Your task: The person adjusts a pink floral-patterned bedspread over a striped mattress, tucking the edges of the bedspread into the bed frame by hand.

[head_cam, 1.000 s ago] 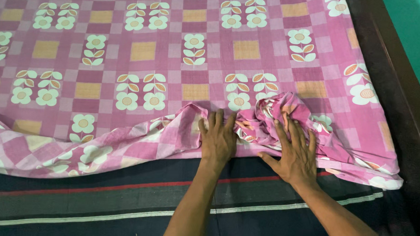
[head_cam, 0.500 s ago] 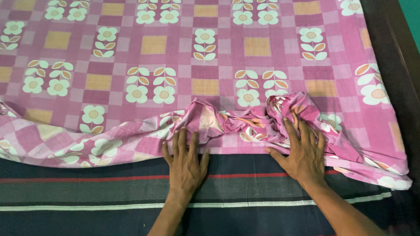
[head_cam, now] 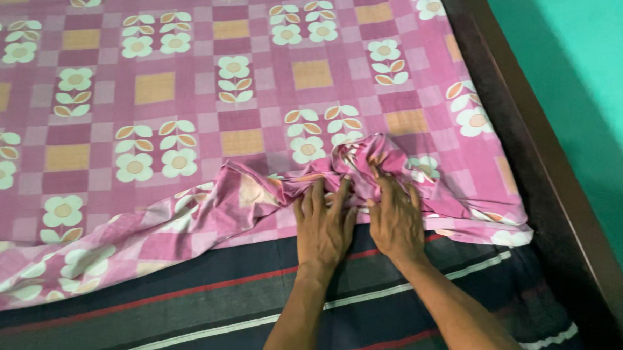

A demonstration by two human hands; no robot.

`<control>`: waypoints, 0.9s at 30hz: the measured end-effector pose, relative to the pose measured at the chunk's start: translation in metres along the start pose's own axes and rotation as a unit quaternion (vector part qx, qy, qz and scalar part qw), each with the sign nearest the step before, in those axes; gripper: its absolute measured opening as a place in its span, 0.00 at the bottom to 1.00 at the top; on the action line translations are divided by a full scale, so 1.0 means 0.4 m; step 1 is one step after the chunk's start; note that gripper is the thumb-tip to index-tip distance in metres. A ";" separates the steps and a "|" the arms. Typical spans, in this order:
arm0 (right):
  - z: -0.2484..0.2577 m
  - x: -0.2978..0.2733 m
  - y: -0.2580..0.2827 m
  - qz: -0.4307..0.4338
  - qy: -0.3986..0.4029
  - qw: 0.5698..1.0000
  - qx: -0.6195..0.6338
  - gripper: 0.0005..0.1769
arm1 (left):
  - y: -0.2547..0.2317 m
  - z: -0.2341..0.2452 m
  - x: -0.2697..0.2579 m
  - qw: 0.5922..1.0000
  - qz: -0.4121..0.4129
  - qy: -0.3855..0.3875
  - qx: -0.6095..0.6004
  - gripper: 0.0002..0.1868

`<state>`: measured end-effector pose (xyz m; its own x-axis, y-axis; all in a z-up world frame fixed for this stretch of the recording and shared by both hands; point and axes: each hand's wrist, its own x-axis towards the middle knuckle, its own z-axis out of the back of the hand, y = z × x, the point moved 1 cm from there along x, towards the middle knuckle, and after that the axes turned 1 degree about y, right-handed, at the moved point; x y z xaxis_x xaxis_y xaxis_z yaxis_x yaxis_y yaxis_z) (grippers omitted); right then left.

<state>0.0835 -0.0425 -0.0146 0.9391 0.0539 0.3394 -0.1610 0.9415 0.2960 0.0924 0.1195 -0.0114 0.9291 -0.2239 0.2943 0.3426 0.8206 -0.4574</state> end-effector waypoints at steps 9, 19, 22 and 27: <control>0.011 0.003 0.006 -0.001 -0.003 1.000 0.009 0.20 | -0.009 -0.015 0.014 0.998 0.027 0.024 0.059 0.35; 0.107 -0.086 -0.045 -0.026 -0.187 0.982 0.006 0.19 | -0.021 -0.027 0.021 0.996 0.031 0.020 0.086 0.37; 0.148 -0.126 -0.121 -0.154 -0.230 0.959 -0.057 0.21 | -0.016 -0.030 0.017 0.994 0.041 0.037 0.099 0.37; 0.156 -0.200 -0.232 -0.389 -0.362 0.838 0.122 0.11 | -0.012 -0.036 0.018 0.990 0.036 0.058 0.123 0.36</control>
<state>0.0046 -0.1549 -0.0136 0.3725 -0.8440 0.3860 0.2745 0.4974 0.8229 0.0992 0.1063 -0.0192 0.9645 -0.2076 0.1633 0.2442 0.9366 -0.2514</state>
